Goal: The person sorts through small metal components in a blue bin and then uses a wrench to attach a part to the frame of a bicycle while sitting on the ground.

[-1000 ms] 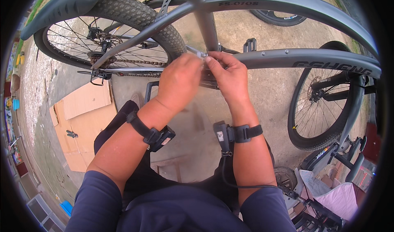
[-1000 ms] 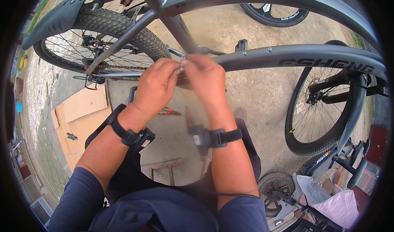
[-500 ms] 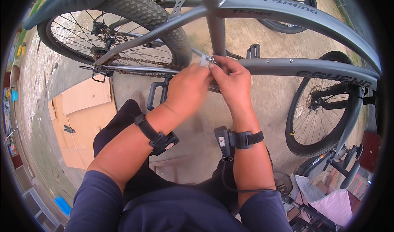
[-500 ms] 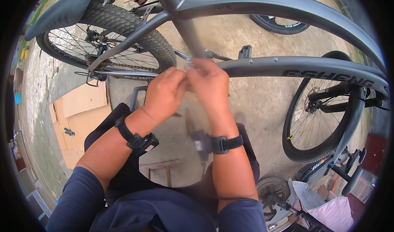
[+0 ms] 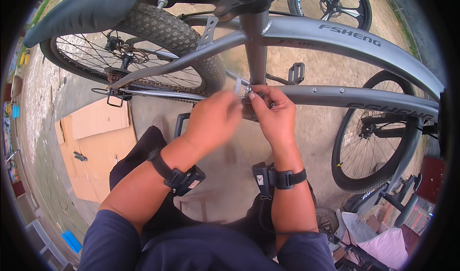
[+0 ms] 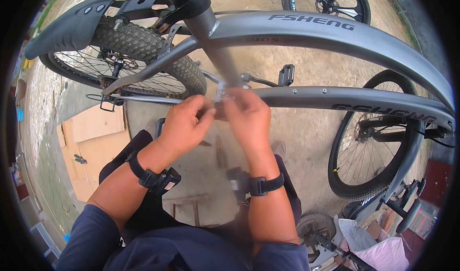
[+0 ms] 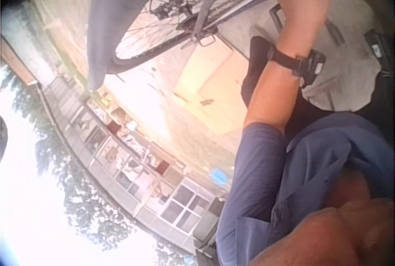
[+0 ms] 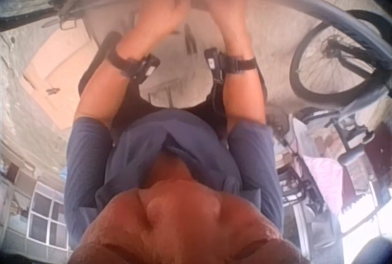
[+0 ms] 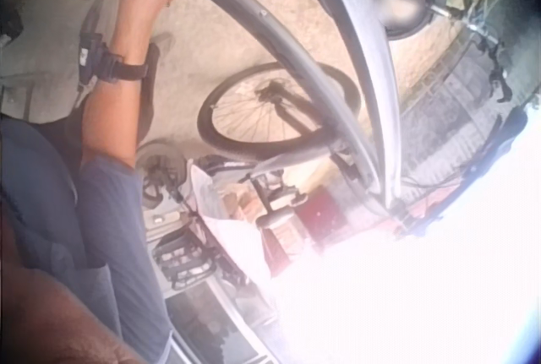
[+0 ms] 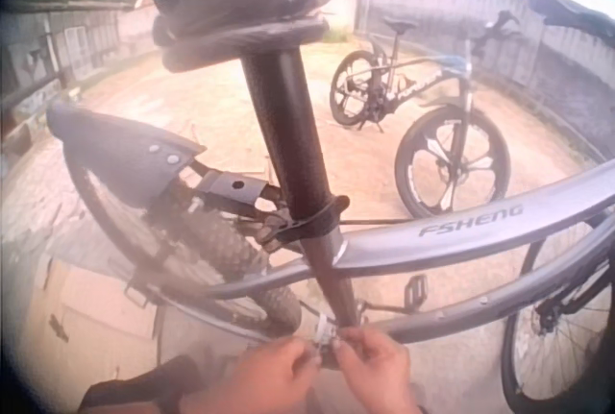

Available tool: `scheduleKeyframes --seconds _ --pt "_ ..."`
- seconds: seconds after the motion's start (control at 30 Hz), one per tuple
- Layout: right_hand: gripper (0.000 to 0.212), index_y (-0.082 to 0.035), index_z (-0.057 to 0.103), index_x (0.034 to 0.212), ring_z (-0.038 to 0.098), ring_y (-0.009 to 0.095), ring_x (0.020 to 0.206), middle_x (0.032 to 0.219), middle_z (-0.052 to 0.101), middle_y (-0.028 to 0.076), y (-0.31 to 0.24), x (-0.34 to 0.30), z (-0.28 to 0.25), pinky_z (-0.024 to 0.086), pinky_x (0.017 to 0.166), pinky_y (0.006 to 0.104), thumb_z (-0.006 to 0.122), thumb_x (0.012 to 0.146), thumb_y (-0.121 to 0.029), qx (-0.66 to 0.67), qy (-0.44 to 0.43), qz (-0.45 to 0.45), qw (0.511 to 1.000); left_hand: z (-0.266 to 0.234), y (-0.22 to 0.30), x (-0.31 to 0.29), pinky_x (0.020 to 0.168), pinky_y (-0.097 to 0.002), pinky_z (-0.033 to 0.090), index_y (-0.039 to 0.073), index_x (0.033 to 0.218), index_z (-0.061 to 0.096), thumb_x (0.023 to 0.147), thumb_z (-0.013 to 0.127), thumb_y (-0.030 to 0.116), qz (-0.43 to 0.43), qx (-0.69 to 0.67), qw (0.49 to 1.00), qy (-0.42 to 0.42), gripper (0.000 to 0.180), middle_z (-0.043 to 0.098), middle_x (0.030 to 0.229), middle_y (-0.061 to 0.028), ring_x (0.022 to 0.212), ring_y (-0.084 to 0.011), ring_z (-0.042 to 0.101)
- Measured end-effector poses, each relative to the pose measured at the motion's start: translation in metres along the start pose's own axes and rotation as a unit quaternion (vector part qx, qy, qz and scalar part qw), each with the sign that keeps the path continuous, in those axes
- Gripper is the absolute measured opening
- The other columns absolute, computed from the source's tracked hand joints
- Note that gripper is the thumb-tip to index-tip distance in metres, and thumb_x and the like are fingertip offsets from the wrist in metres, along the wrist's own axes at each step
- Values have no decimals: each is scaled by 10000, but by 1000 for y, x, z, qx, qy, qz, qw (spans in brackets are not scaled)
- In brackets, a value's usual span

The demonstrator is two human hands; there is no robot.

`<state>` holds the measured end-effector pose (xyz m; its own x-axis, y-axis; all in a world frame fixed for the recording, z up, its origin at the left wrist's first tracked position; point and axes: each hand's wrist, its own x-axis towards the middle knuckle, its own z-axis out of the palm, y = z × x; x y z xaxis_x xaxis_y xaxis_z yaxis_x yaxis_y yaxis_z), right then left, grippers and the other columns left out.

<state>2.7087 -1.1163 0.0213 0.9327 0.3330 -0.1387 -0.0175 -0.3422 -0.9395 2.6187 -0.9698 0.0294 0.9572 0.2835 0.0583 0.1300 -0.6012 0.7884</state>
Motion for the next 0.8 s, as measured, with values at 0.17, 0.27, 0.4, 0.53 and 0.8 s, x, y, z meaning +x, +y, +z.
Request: scheduleKeyframes --seconds 0.17,0.27,0.4,0.53,0.8 --pt "174 -25 738 996 594 108 735 851 685 47 -5 0 -1 515 702 285 749 850 -118 1 -19 27 999 -3 -1 1 632 -382 518 24 919 600 906 642 116 -6 -8 1000 -27 102 666 864 -145 706 -317 673" --pt "172 -29 738 987 585 115 715 833 674 49 3 3 2 510 689 286 758 840 -114 10 -8 14 1000 -3 0 3 609 -377 515 22 911 588 903 638 110 -8 -28 999 -40 102 652 850 -133 661 -296 676" --pt "112 11 725 994 423 2 636 697 493 -93 -2 3 1 414 597 176 739 888 -23 4 -14 -13 1000 -7 3 4 593 -349 505 22 899 583 899 635 96 7 -29 999 -37 90 641 830 -117 647 -255 673" --pt "124 -20 731 974 532 82 678 787 607 7 -8 2 -1 475 645 247 747 856 -54 -19 -8 -21 1000 -10 0 7 600 -303 489 22 878 580 892 631 72 46 -14 999 -21 73 644 861 -101 666 -194 630" --pt "124 -38 734 969 599 122 699 840 664 57 -12 0 -2 504 665 276 745 847 -51 -29 -7 -18 999 -13 4 29 728 -245 476 13 868 570 916 583 29 -92 -303 948 -37 52 686 1077 -71 774 -77 547"
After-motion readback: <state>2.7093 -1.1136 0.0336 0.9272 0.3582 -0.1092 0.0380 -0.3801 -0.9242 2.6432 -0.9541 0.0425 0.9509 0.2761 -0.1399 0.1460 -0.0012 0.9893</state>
